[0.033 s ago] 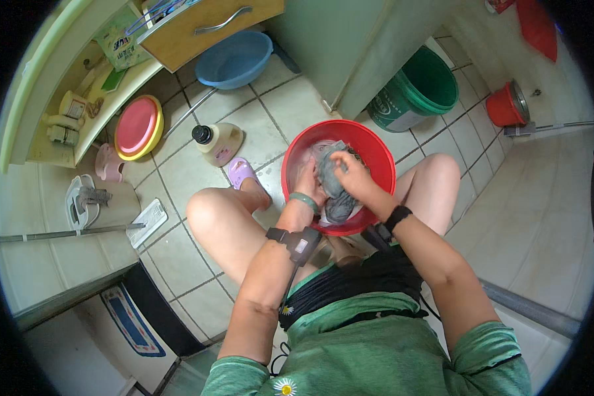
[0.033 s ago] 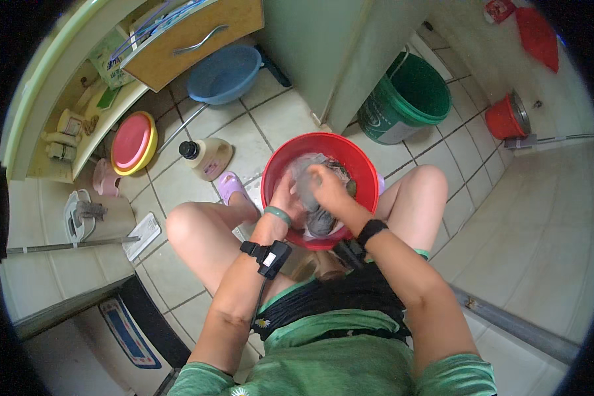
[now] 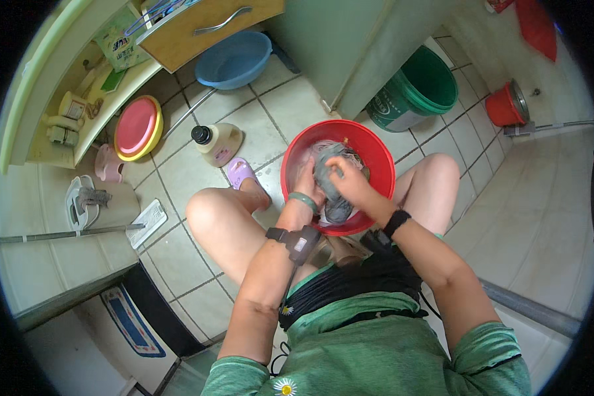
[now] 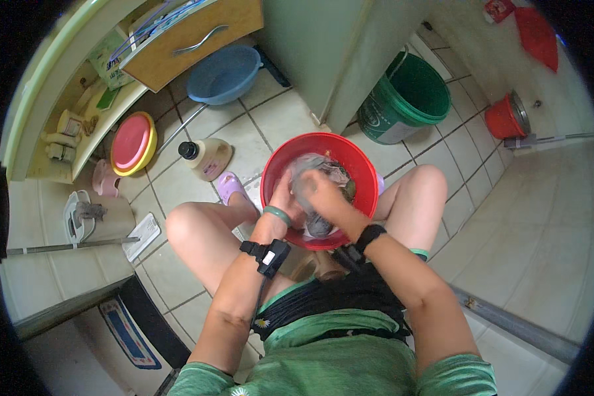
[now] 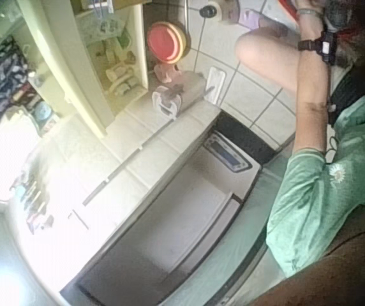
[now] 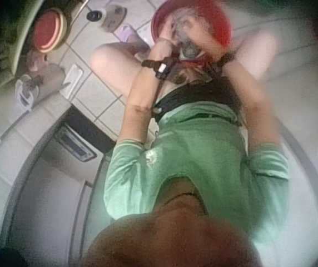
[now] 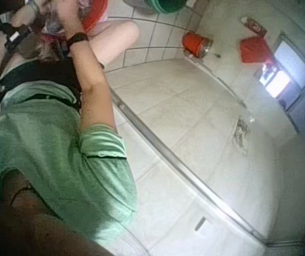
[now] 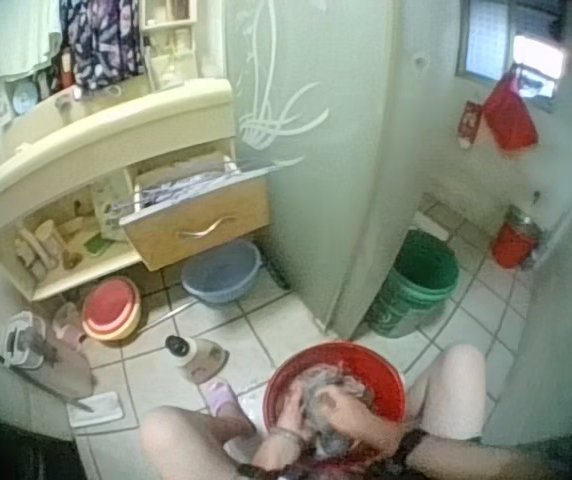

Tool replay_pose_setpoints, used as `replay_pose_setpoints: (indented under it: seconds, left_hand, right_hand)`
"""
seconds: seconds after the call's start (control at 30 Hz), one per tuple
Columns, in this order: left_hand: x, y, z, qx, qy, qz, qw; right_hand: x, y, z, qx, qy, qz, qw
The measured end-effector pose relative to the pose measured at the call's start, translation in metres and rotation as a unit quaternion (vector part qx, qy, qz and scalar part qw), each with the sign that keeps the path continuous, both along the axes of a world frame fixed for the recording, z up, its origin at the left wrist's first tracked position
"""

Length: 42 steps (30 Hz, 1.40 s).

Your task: Washing a piece of clothing by hand in a bucket of soapy water.

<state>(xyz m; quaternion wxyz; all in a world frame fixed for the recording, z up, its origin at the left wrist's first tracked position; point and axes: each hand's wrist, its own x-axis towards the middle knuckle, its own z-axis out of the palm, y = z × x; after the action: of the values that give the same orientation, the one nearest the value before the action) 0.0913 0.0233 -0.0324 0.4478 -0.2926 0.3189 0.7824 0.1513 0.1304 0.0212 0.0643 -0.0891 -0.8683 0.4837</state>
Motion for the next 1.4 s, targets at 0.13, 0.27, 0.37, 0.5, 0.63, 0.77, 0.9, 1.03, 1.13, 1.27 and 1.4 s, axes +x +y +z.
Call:
replay_pose_setpoints:
  seconds: [0.13,0.27,0.37,0.5,0.63,0.77,0.9,1.03,1.13,1.27,1.4]
  left_hand:
    - [-0.004,-0.016,-0.065,0.084,0.137,0.033,0.986]
    - [0.018,0.016,-0.033,0.037,0.021,0.047,0.998]
    - [0.011,0.02,-0.01,-0.043,0.017,-0.013,0.999]
    - [-0.008,-0.007,0.011,-0.099,0.287,-0.037,0.952]
    - [-0.01,-0.021,0.035,-0.13,0.39,-0.064,0.909]
    - [-0.01,-0.027,0.068,-0.079,0.405,-0.019,0.911]
    - [-0.011,-0.034,0.098,-0.131,0.476,-0.184,0.85]
    - [-0.005,-0.035,0.119,-0.058,0.45,-0.203,0.868]
    - [-0.015,-0.034,0.128,-0.043,0.446,-0.078,0.891]
    - [-0.02,-0.031,0.166,0.027,0.418,0.006,0.908]
    - [-0.023,-0.029,0.206,0.079,0.414,0.011,0.907]
  right_hand:
    - [0.004,-0.052,0.044,0.079,-0.054,0.063,0.993]
    - [-0.009,-0.006,0.013,0.256,-0.144,0.047,0.955]
    - [-0.018,0.016,0.0,0.174,-0.277,0.003,0.945]
    - [-0.007,0.01,0.012,-0.303,-0.094,-0.02,0.948]
    - [-0.007,0.027,0.029,-0.245,-0.245,0.13,0.929]
    - [-0.006,0.041,0.057,-0.114,-0.131,0.091,0.981]
    - [-0.011,0.056,0.103,0.054,0.063,0.089,0.993]
    - [-0.011,0.068,0.137,0.074,0.086,0.092,0.989]
    - [-0.012,0.078,0.147,-0.055,-0.026,0.0,0.998]
    - [-0.02,0.098,0.136,-0.279,0.029,0.012,0.96]
    - [-0.021,0.091,0.181,-0.476,0.033,0.026,0.878]
